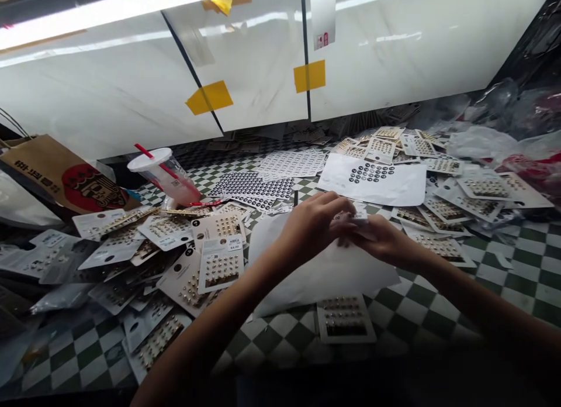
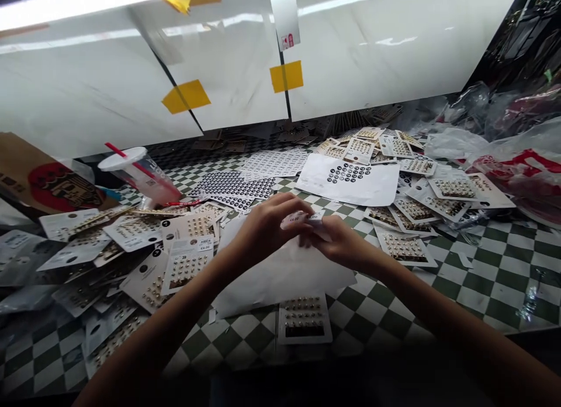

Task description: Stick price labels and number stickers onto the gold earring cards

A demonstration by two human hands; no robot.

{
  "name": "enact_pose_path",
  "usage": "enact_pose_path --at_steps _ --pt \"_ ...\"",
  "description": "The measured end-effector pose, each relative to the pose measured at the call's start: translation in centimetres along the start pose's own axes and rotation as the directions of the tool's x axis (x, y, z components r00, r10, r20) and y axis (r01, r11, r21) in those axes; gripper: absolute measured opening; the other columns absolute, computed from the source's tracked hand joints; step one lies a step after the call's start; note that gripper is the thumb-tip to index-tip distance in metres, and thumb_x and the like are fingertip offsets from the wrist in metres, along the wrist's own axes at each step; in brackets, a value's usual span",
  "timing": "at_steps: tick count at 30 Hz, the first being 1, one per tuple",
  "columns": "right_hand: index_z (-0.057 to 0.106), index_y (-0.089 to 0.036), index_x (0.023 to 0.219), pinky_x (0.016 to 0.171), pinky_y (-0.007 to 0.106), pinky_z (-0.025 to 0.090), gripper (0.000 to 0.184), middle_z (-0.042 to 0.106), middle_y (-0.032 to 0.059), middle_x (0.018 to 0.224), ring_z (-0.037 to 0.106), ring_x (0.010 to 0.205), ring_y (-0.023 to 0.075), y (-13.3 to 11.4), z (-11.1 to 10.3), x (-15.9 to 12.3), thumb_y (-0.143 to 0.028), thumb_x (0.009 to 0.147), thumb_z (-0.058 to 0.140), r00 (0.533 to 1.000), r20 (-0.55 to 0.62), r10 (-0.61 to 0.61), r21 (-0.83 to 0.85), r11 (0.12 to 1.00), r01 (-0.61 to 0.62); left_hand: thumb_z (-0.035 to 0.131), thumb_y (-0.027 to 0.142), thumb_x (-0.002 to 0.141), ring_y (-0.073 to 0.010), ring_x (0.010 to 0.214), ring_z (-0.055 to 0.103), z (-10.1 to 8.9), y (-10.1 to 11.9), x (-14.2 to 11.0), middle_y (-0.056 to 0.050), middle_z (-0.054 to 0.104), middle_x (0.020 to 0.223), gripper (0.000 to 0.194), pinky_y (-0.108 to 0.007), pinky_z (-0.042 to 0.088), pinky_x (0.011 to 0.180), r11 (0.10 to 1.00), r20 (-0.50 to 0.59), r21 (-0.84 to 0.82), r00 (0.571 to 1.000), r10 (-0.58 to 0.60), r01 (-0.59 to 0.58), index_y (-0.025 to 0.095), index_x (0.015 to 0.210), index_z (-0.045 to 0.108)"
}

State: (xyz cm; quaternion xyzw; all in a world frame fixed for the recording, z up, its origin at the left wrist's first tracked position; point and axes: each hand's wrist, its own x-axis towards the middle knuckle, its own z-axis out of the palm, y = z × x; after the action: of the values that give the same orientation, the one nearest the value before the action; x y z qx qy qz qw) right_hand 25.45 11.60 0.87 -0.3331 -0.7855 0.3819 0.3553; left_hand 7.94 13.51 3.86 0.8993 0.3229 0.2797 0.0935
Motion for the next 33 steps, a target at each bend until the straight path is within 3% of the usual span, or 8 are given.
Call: enact_pose_path --at_steps 6,13,21,24,27,28,30,33 --pt "0.066 -0.018 0.077 0.065 0.025 0.052 0.020 0.069 0.0019 0.073 0.065 0.068 0.0138 -0.4 -0.3 -0.3 -0.013 0.084 0.048 0.995 0.059 -0.084 -0.201 0.975 0.095 0.063 0.021 0.082 -0.0119 0.077 0.059 -1.3 -0.1 0.4 -0.002 0.063 0.081 0.005 -0.024 0.046 0.071 0.935 0.031 -0.350 0.999 -0.041 0.050 0.017 0.079 0.062" --pt "0.063 -0.016 0.074 0.059 0.026 0.050 0.020 0.070 0.0049 0.071 0.066 0.066 0.0167 -0.6 0.2 0.0 -0.012 0.082 0.045 0.991 0.089 -0.103 -0.245 0.962 0.122 0.064 0.027 0.080 -0.0146 0.079 0.057 -0.8 0.5 -0.4 -0.003 0.063 0.086 0.012 -0.027 0.043 0.069 0.990 0.052 -0.139 0.998 -0.017 0.024 0.017 0.085 0.061" --pt "0.063 -0.014 0.072 0.058 0.028 0.046 0.023 0.065 0.0058 0.068 0.060 0.061 0.0156 -1.4 0.5 0.1 -0.011 0.082 0.042 0.986 0.162 -0.049 -0.280 0.955 0.094 0.064 0.021 0.080 -0.0117 0.078 0.061 -1.7 -0.7 -0.4 -0.001 0.065 0.078 0.008 -0.023 0.046 0.072 0.863 0.155 -0.483 0.984 -0.083 0.149 0.015 0.076 0.061" --pt "0.066 -0.015 0.088 0.063 0.029 0.049 0.023 0.065 0.0043 0.072 0.061 0.066 0.0151 -1.2 0.5 0.2 -0.013 0.083 0.044 0.987 0.159 0.004 -0.161 0.987 0.022 0.062 0.023 0.082 -0.0117 0.073 0.061 -1.5 -1.6 -0.5 0.000 0.065 0.075 0.011 -0.024 0.048 0.068 0.881 -0.020 -0.447 0.983 -0.181 0.153 0.016 0.074 0.059" --pt "0.065 -0.018 0.101 0.063 0.029 0.052 0.024 0.067 0.0043 0.082 0.063 0.070 0.0152 0.3 0.1 1.0 -0.019 0.083 0.048 0.967 0.065 0.244 0.066 0.966 -0.249 0.061 0.025 0.083 -0.0127 0.072 0.059 -1.4 -2.4 -0.8 -0.001 0.064 0.074 0.014 -0.027 0.047 0.069 0.956 -0.397 -0.237 0.881 -0.257 0.173 0.016 0.074 0.057" --pt "0.064 -0.018 0.102 0.062 0.029 0.053 0.023 0.068 0.0053 0.086 0.064 0.071 0.0159 1.1 -0.2 1.4 -0.021 0.084 0.050 0.933 0.006 0.360 0.099 0.928 -0.359 0.061 0.025 0.084 -0.0129 0.071 0.058 -1.4 -2.5 -1.1 -0.001 0.063 0.073 0.015 -0.028 0.047 0.068 0.973 -0.488 -0.139 0.842 -0.228 0.183 0.017 0.073 0.055" --pt "0.062 -0.016 0.101 0.060 0.031 0.053 0.022 0.068 0.0090 0.089 0.064 0.073 0.0188 3.0 -0.9 2.1 -0.026 0.083 0.053 0.827 -0.152 0.542 0.071 0.840 -0.537 0.061 0.024 0.084 -0.0127 0.067 0.055 -1.2 -2.4 -1.8 0.000 0.060 0.069 0.016 -0.027 0.044 0.065 0.985 -0.579 0.078 0.811 -0.082 0.156 0.017 0.072 0.053" --pt "0.058 -0.012 0.100 0.059 0.034 0.048 0.029 0.064 0.0119 0.084 0.061 0.074 0.0240 4.8 -1.7 2.3 -0.033 0.079 0.061 0.709 -0.386 0.590 -0.056 0.752 -0.656 0.061 0.020 0.084 -0.0122 0.061 0.049 -0.2 -1.4 -3.7 0.002 0.056 0.064 0.015 -0.025 0.040 0.059 0.922 -0.548 0.386 0.808 0.215 0.016 0.017 0.073 0.052"
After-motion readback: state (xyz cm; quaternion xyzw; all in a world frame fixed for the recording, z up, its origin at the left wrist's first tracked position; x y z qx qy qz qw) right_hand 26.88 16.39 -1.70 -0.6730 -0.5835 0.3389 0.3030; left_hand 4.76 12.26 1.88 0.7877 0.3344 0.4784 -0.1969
